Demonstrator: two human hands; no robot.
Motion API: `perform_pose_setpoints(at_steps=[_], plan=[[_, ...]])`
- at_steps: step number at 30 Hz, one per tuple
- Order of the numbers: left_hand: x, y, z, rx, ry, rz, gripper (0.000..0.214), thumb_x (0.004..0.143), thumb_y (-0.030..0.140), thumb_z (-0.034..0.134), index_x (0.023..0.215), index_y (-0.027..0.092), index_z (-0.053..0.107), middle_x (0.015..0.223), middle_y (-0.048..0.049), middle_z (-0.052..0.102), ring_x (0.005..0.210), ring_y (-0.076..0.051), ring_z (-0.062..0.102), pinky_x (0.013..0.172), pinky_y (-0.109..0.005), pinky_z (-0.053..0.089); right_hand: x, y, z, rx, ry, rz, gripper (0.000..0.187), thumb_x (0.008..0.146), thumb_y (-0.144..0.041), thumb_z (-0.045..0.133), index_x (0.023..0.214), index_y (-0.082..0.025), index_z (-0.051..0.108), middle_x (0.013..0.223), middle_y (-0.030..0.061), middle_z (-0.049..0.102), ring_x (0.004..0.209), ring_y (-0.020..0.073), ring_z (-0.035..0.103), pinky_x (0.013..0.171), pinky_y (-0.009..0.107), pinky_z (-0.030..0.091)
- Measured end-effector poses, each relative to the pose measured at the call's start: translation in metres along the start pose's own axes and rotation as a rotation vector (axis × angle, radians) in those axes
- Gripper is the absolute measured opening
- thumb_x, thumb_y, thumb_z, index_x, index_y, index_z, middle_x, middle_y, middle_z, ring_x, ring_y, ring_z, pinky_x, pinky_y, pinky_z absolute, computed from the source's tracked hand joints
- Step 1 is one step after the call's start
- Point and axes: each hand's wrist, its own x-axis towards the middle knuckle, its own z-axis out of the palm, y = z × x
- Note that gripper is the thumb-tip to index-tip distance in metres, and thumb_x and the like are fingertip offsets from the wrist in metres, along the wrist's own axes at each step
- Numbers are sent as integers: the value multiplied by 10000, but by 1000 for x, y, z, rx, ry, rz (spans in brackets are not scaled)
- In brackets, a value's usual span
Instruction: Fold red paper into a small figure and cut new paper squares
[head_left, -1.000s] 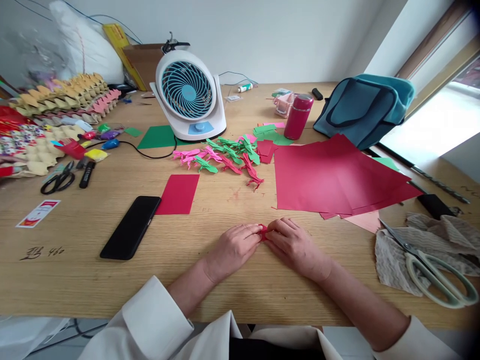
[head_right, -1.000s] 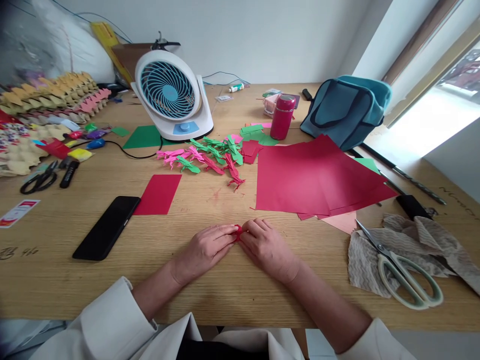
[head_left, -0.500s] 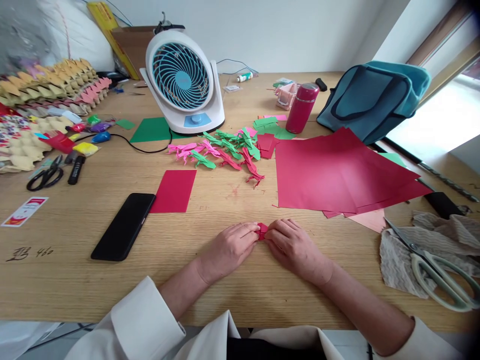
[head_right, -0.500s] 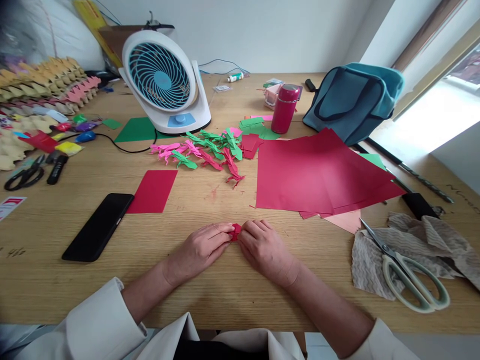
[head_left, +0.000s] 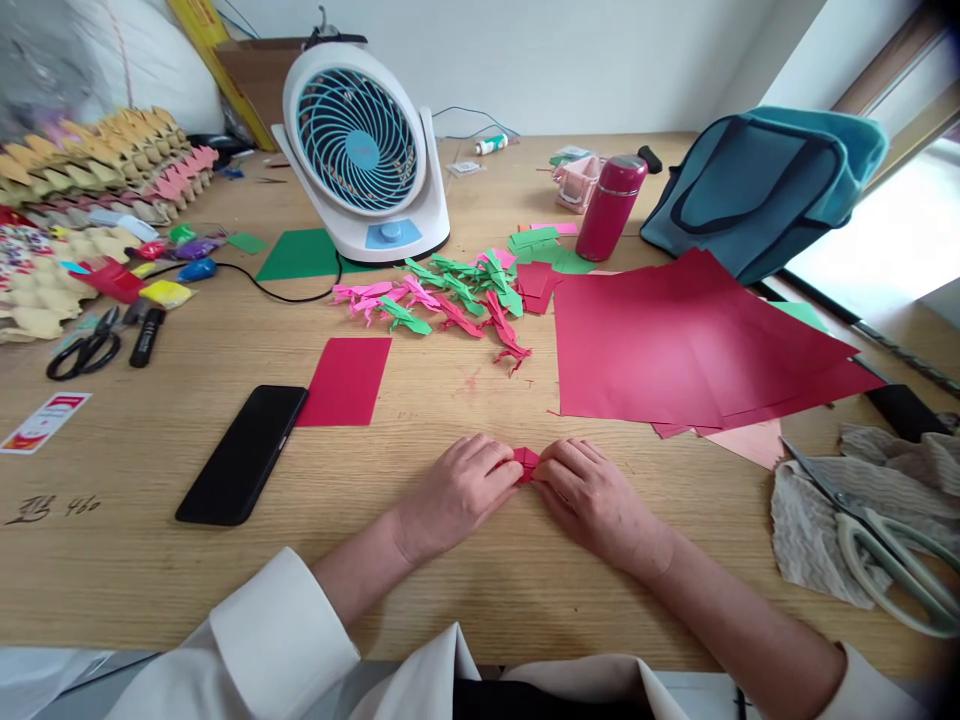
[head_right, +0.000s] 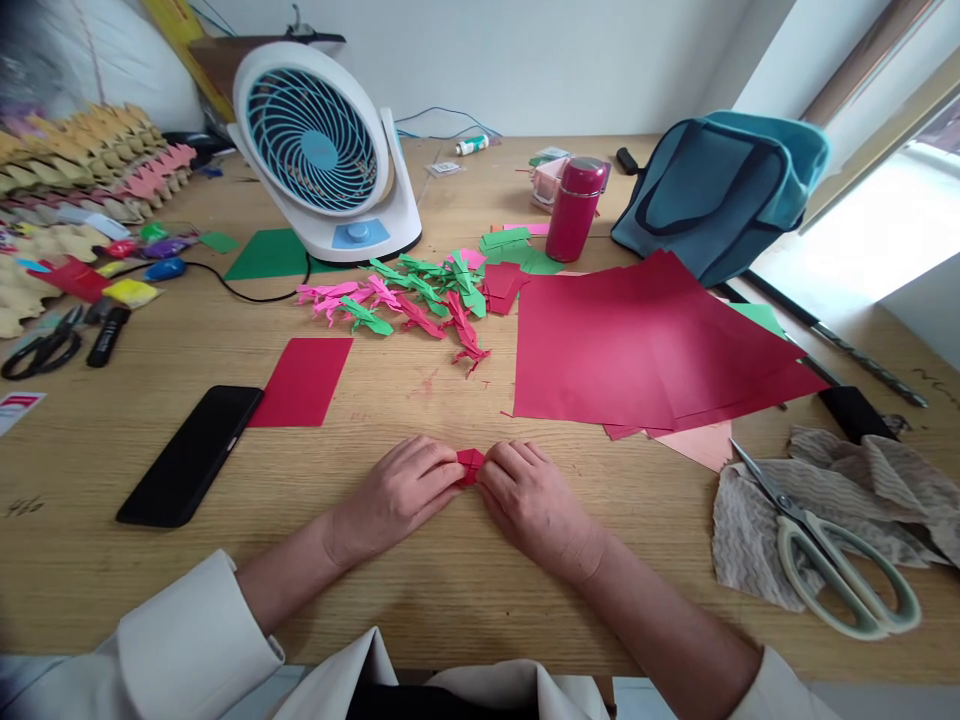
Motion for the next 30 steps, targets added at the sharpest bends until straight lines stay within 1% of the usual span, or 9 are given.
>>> perform_pose_setpoints(at_steps=[4, 7, 14, 18, 22, 27, 30], plan=[[6, 1, 5, 3, -8, 29, 146, 972, 195, 473, 907, 169, 601, 874, -43, 614, 824, -173, 538, 739, -308, 452, 0, 0, 0, 19, 0, 11, 166, 978, -175, 442, 874, -181, 570, 881, 85, 580, 808, 205, 515, 756, 356, 439], [7, 0, 6, -19, -20, 25, 132, 965, 188, 482, 906, 167, 598, 885, -45, 617, 830, -175, 537, 739, -310, 452, 1, 1, 0, 35, 9, 17, 167, 978, -173, 437, 878, -181, 570, 879, 86, 582, 809, 207, 520, 754, 357, 446], [8, 1, 5, -158, -46, -66, 61, 931, 199, 552, 933, 187, 612, 933, -40, 622, 904, -183, 543, 815, -318, 471, 2, 0, -1, 55, 14, 30, 161, 977, -181, 440, 879, -187, 567, 870, 82, 581, 812, 209, 528, 753, 357, 460], [8, 5, 6, -203, -54, -120, 53, 927, 193, 559, 936, 190, 612, 946, -35, 628, 919, -186, 543, 835, -326, 466, 1, -1, -1, 62, 10, 35, 150, 975, -175, 444, 889, -183, 567, 884, 85, 581, 821, 212, 526, 757, 364, 463], [6, 9, 7, -179, -39, -158, 58, 932, 207, 558, 935, 187, 612, 930, -35, 629, 889, -178, 548, 803, -321, 466, 1, -1, -1, 63, 9, 38, 158, 977, -175, 441, 896, -189, 576, 885, 85, 580, 830, 215, 539, 762, 368, 469], [3, 10, 11, -135, -34, -144, 103, 950, 201, 519, 954, 185, 620, 907, -39, 623, 871, -180, 554, 796, -326, 466, 1, -1, -1, 62, 16, 32, 167, 977, -176, 443, 887, -189, 583, 875, 83, 577, 830, 216, 548, 762, 369, 473], [3, 9, 12, -140, -18, -149, 109, 952, 201, 515, 931, 183, 621, 894, -39, 623, 859, -180, 558, 784, -322, 466, 0, -1, -1, 65, 17, 33, 170, 981, -181, 443, 892, -185, 587, 884, 86, 578, 834, 216, 539, 769, 374, 473]])
